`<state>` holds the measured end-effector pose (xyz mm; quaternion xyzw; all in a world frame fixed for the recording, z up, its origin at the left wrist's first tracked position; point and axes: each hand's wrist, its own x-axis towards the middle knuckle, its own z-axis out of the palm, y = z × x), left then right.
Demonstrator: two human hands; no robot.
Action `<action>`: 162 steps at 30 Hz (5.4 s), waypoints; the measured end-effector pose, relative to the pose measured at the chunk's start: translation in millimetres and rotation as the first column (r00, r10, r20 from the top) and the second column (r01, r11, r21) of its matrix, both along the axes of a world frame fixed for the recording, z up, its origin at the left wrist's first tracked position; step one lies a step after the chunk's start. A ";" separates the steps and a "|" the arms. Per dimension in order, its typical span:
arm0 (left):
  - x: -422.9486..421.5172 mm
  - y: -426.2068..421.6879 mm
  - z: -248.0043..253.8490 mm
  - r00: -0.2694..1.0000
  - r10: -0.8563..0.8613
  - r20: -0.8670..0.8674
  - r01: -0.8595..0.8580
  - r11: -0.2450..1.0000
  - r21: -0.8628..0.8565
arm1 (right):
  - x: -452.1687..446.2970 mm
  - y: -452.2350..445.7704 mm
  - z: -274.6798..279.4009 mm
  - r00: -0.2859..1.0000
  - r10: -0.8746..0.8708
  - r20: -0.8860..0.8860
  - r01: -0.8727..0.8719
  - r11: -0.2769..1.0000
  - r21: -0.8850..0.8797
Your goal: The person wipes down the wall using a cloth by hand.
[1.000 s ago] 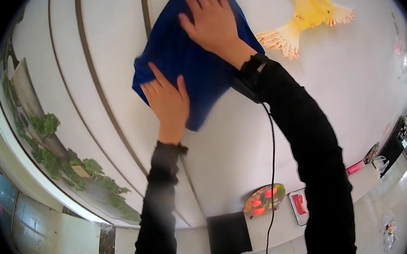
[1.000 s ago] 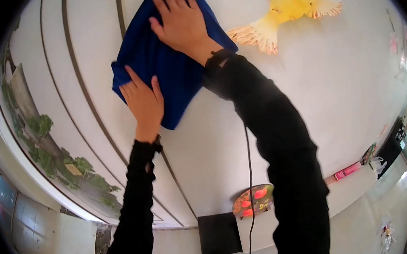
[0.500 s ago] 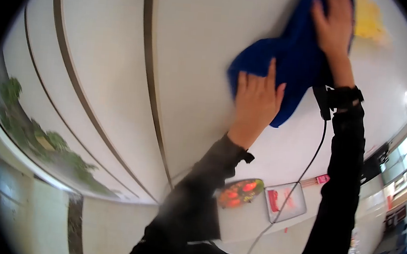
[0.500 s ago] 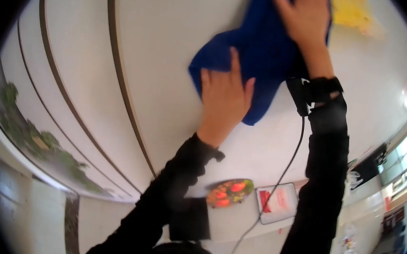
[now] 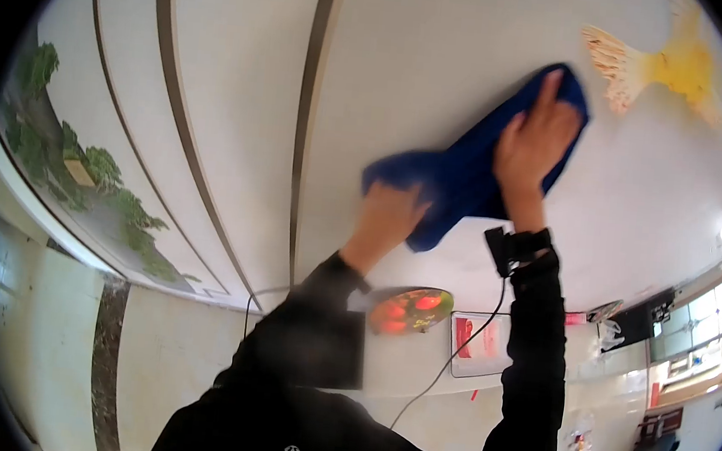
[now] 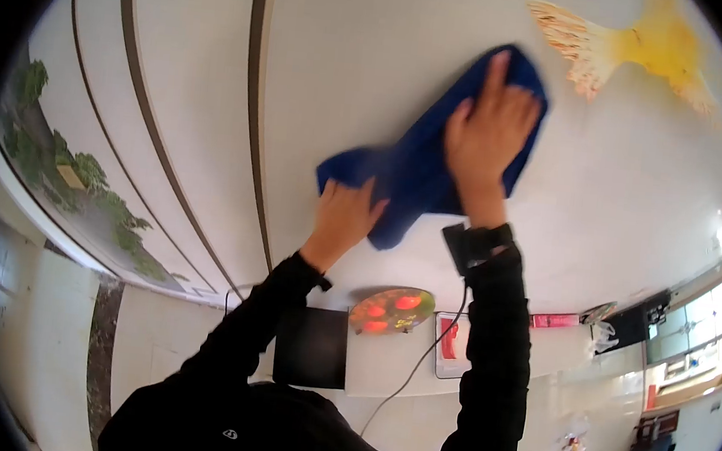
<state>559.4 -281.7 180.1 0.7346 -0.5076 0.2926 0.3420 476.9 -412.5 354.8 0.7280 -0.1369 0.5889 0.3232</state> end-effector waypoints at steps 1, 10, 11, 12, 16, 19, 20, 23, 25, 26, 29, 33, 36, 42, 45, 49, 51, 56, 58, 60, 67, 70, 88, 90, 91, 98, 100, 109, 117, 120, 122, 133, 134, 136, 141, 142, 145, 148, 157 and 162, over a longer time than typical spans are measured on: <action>4.1 4.8 -29.3 0.999 0.027 0.046 -0.026 0.999 -0.033 | -4.0 4.7 -21.9 0.996 -0.027 -0.090 0.033 0.997 0.071; 11.1 131.6 -200.0 0.930 0.142 -0.339 -0.045 0.960 0.276 | 2.6 63.9 -182.1 0.845 0.222 -0.486 -0.028 0.927 0.374; 14.2 142.6 -202.9 0.932 0.139 -0.335 -0.038 0.956 0.292 | 5.4 71.9 -182.6 0.824 0.228 -0.519 0.005 0.912 0.410; 11.9 154.4 -194.7 0.901 0.070 -0.429 0.009 0.984 0.179 | 7.3 80.2 -180.1 0.796 0.237 -0.556 0.043 0.896 0.443; 11.5 178.9 -159.5 0.846 -0.032 -0.533 0.023 0.999 -0.022 | 47.6 124.2 -131.9 0.880 0.397 -0.259 -0.227 0.833 0.504; 11.3 169.2 -98.0 0.756 -0.024 -0.655 -0.071 0.990 -0.119 | 70.7 146.4 -70.0 0.891 0.436 -0.127 -0.346 0.833 0.431; 9.5 166.4 -68.6 0.679 -0.158 -0.717 -0.085 0.953 -0.291 | 78.0 145.5 -55.0 0.911 0.406 -0.067 -0.354 0.856 0.377; 23.3 164.8 -36.2 0.617 -0.348 -0.706 -0.103 0.854 -0.511 | 105.1 139.5 -45.6 0.942 0.322 0.092 -0.335 0.896 0.290; 36.1 171.9 -30.9 0.531 -0.648 -0.546 -0.020 0.634 -0.773 | 116.4 136.3 -53.0 0.963 0.215 0.165 -0.244 0.952 0.186; 39.4 180.6 -21.5 0.255 -0.767 -0.588 -0.194 0.555 -0.808 | 116.9 134.9 -57.3 0.973 0.159 0.169 -0.189 0.965 0.183; 44.5 207.6 -41.3 0.080 -0.830 -0.552 -0.300 0.508 -0.807 | 114.4 135.1 -88.2 0.978 0.134 0.161 -0.168 0.961 0.218; 49.8 243.4 -103.3 0.016 -0.772 -0.636 -0.106 0.631 -0.768 | 98.6 126.7 -167.9 0.990 0.131 -0.048 -0.113 0.956 0.271; 40.5 270.5 -104.5 -0.071 -0.455 -0.888 0.011 0.889 -0.457 | 78.1 136.4 -236.1 0.958 0.135 -0.252 -0.003 0.886 0.463; 27.9 323.9 -183.1 0.008 -0.125 -0.992 0.232 0.965 -0.120 | -30.2 206.8 -372.0 0.941 0.272 -0.200 0.027 0.531 0.847; 4.1 345.0 -191.1 0.129 -0.027 -0.991 0.291 0.957 0.011 | -103.3 249.0 -465.8 0.976 0.219 0.000 0.025 -0.111 0.993; -49.2 357.6 -178.4 0.052 0.112 -0.992 0.166 0.979 0.119 | -248.1 313.6 -505.4 0.919 0.079 0.387 -0.208 -0.736 0.644; -75.9 359.7 -169.7 0.047 0.182 -0.982 0.162 0.969 0.187 | -319.7 340.3 -506.4 0.914 -0.111 0.391 -0.297 -0.838 0.458; -167.4 328.9 -159.2 -0.029 0.020 -0.999 0.392 0.920 0.007 | -456.2 401.8 -440.0 0.734 -0.506 0.454 -0.671 -0.646 0.364; -206.6 312.0 -124.2 0.108 0.069 -0.992 0.576 0.809 0.119 | -489.7 427.5 -424.2 0.673 -0.584 0.453 -0.735 -0.593 0.329; -224.3 299.3 -133.8 0.173 0.096 -0.980 0.660 0.728 0.188 | -514.8 436.3 -398.6 0.580 -0.654 0.486 -0.810 -0.399 0.430; -281.0 258.1 -135.5 0.249 -0.202 -0.947 0.682 0.731 0.023 | -582.4 469.2 -332.1 0.380 -0.697 0.608 -0.884 -0.081 0.460; -300.5 250.9 -136.7 0.341 -0.230 -0.912 0.678 0.732 0.068 | -597.8 469.1 -321.1 0.352 -0.695 0.627 -0.884 -0.025 0.467; -318.5 134.0 -171.5 0.749 -0.102 -0.655 0.519 0.705 0.483 | -621.3 317.9 -294.3 0.601 -0.615 0.510 -0.742 -0.192 0.643; -305.7 102.8 -174.2 0.800 -0.106 -0.591 0.435 0.781 0.448 | -630.3 288.7 -283.1 0.601 -0.622 0.501 -0.728 -0.169 0.664; -299.5 86.0 -175.4 0.822 -0.081 -0.564 0.373 0.824 0.427 | -632.1 275.7 -280.0 0.588 -0.636 0.499 -0.728 -0.148 0.670; -274.4 7.3 -154.8 0.612 -0.063 -0.789 0.405 0.881 0.244 | -641.6 166.9 -272.9 0.289 -0.583 0.759 -0.873 0.164 0.459; -273.2 0.3 -149.2 0.273 -0.099 -0.957 0.452 0.891 0.037 | -636.2 136.5 -266.2 0.286 -0.564 0.775 -0.886 0.152 0.438; -321.3 -6.1 -75.7 -0.034 -0.302 -0.953 0.048 0.952 -0.303 | -580.4 -14.1 -246.5 0.641 -0.179 0.746 -0.766 -0.101 0.634; -368.5 -48.8 -66.8 0.054 -0.297 -0.953 0.057 0.954 -0.294 | -551.2 -141.2 -205.1 0.633 0.172 0.755 -0.739 -0.157 0.655; -366.1 -91.0 -77.0 0.455 -0.250 -0.855 0.146 0.968 -0.205 | -558.6 -184.9 -185.3 0.591 0.270 0.760 -0.744 -0.184 0.643; -389.2 -124.2 -25.5 0.381 -0.399 -0.834 0.190 0.917 -0.351 | -557.6 -218.0 -170.7 0.542 0.365 0.757 -0.767 -0.154 0.623; -388.7 -267.9 161.1 0.906 -0.415 -0.078 0.373 0.874 -0.312 | -499.2 -338.1 18.8 0.638 0.693 0.337 -0.740 0.431 0.516; -384.3 -277.8 174.8 0.958 -0.288 -0.010 0.272 0.916 -0.296 | -488.0 -345.8 34.7 0.702 0.634 0.324 -0.700 0.533 0.476; -374.0 -299.7 197.7 0.989 -0.121 0.083 0.143 0.925 -0.352 | -465.7 -354.3 55.4 0.780 0.542 0.313 -0.625 0.663 0.411; -345.1 -352.5 171.5 0.888 0.315 0.335 -0.159 0.894 -0.419 | -396.6 -391.2 23.0 0.945 0.055 0.322 -0.083 0.994 0.073; -346.2 -357.3 156.1 0.908 0.322 0.267 -0.190 0.886 -0.423 | -394.3 -389.8 10.8 0.939 0.026 0.342 -0.057 0.995 0.079; -342.9 -359.0 109.9 0.932 0.343 0.119 -0.273 0.878 -0.392 | -397.1 -377.4 -26.4 0.964 -0.054 0.261 0.003 0.981 0.193; -339.8 -358.0 49.3 0.942 0.334 0.044 -0.296 0.884 -0.363 | -401.6 -376.5 -58.6 0.979 -0.012 0.202 -0.028 0.981 0.191; -354.8 -336.8 -85.5 0.917 0.396 -0.046 -0.399 0.910 -0.116 | -403.4 -368.8 -157.4 0.997 0.073 0.026 -0.077 0.977 0.198; -380.5 -282.3 -144.3 0.919 0.339 -0.203 -0.294 0.930 0.221 | -424.1 -352.4 -238.0 0.967 0.142 -0.212 -0.050 0.921 0.387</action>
